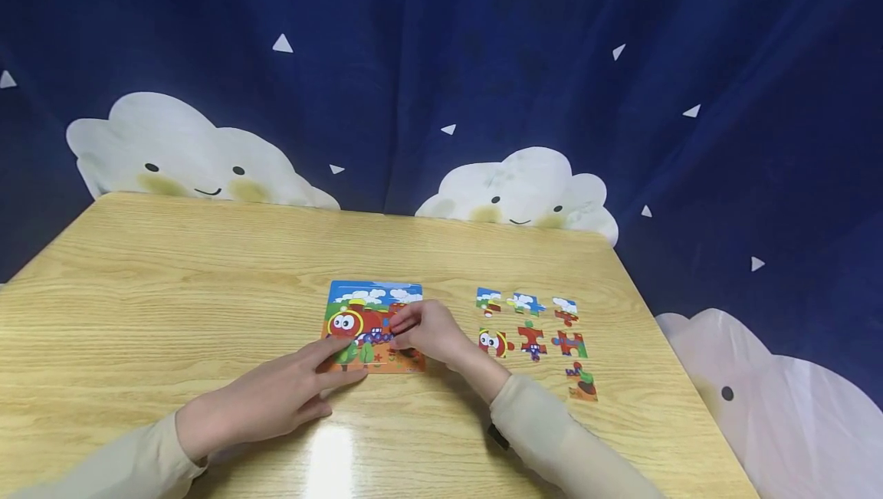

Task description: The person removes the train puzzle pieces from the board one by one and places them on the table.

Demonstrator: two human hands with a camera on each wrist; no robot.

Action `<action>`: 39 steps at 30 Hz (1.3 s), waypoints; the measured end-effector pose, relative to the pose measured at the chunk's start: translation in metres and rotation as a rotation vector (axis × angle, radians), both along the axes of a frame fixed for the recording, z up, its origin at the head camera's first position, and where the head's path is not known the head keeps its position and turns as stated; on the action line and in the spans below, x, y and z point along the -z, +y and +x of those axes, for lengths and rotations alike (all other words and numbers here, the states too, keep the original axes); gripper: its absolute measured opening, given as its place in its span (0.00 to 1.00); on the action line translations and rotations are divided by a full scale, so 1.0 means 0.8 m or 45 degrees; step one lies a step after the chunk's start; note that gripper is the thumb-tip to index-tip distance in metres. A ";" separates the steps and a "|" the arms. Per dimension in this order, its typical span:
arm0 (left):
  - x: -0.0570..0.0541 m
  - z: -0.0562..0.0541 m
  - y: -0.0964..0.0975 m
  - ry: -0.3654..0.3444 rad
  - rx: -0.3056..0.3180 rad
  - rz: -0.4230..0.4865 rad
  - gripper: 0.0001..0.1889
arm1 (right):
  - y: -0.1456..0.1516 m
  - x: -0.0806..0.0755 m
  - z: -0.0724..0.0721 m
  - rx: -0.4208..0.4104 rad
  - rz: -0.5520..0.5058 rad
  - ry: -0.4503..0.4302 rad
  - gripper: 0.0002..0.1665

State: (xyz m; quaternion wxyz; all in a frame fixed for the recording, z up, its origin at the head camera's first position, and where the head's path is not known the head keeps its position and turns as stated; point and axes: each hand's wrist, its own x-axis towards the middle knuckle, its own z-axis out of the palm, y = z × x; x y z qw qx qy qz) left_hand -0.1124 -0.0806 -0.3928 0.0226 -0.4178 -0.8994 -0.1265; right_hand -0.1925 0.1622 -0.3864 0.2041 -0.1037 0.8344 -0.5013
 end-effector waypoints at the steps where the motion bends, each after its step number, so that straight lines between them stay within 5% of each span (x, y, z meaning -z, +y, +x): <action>1: 0.000 0.000 0.000 0.005 0.001 0.002 0.27 | -0.001 0.000 0.000 -0.002 0.008 0.009 0.15; 18: -0.001 -0.001 -0.001 0.032 0.005 -0.003 0.28 | -0.015 0.004 0.005 -0.152 0.118 0.238 0.10; 27: -0.001 -0.001 -0.002 0.013 -0.011 -0.008 0.28 | -0.011 0.001 0.005 -0.179 0.047 0.156 0.09; 39: -0.001 -0.001 -0.002 0.013 -0.019 -0.011 0.28 | 0.055 -0.008 0.015 -0.208 0.057 0.093 0.07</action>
